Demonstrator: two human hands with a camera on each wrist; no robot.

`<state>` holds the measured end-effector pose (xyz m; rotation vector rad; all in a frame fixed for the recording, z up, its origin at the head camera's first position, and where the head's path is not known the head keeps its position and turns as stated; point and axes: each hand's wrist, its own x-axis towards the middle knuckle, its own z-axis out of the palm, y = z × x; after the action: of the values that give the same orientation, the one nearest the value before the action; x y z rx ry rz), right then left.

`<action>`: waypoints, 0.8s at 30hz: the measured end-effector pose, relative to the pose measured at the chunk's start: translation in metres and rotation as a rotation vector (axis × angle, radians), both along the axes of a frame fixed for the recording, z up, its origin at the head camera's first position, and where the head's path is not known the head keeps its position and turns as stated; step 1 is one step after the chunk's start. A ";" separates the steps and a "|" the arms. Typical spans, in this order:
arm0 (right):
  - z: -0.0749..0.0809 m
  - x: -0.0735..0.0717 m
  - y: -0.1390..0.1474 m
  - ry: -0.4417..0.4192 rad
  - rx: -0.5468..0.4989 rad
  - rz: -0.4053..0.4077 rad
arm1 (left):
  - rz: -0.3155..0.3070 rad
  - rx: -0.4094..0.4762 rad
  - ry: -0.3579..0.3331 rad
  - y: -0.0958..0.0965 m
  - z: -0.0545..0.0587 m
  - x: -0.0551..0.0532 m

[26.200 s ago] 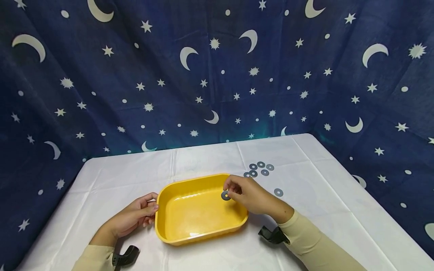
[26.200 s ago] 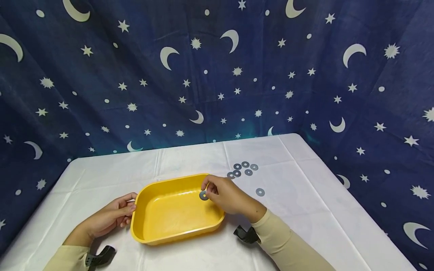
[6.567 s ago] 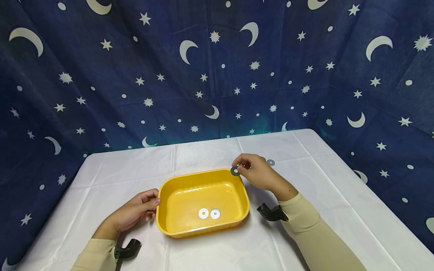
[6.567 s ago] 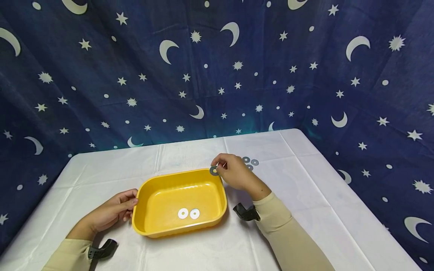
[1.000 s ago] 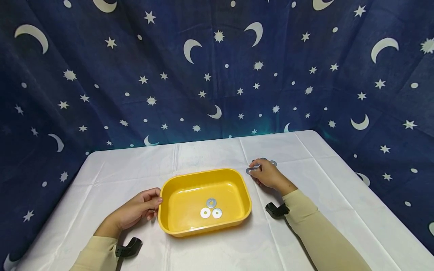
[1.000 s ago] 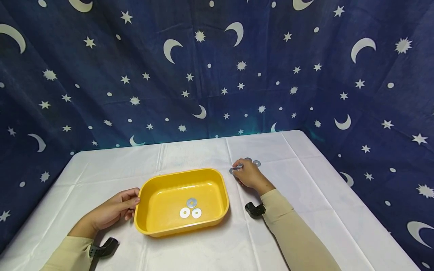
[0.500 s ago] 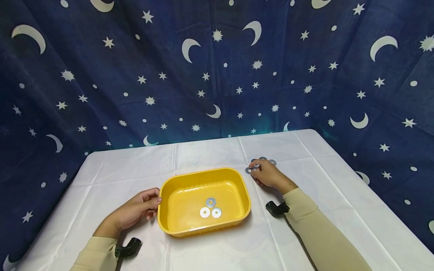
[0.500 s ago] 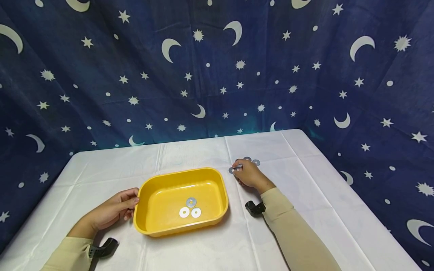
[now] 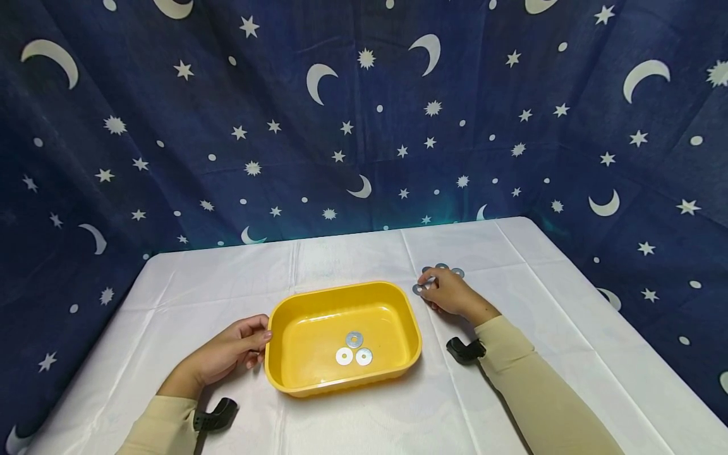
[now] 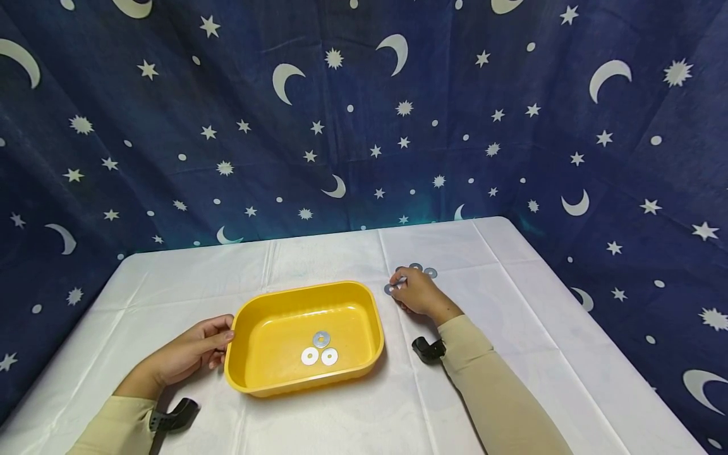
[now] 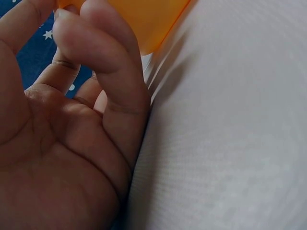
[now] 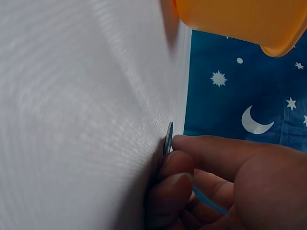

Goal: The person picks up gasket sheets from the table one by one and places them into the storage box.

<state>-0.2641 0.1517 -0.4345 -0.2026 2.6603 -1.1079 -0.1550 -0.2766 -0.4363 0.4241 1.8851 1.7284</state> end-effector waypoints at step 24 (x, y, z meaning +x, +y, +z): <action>0.005 0.001 -0.003 0.039 0.172 0.049 | -0.002 0.014 0.007 -0.002 -0.003 -0.001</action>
<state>-0.2630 0.1489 -0.4295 -0.2577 2.7509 -0.8631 -0.1556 -0.2787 -0.4394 0.4382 1.8780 1.7422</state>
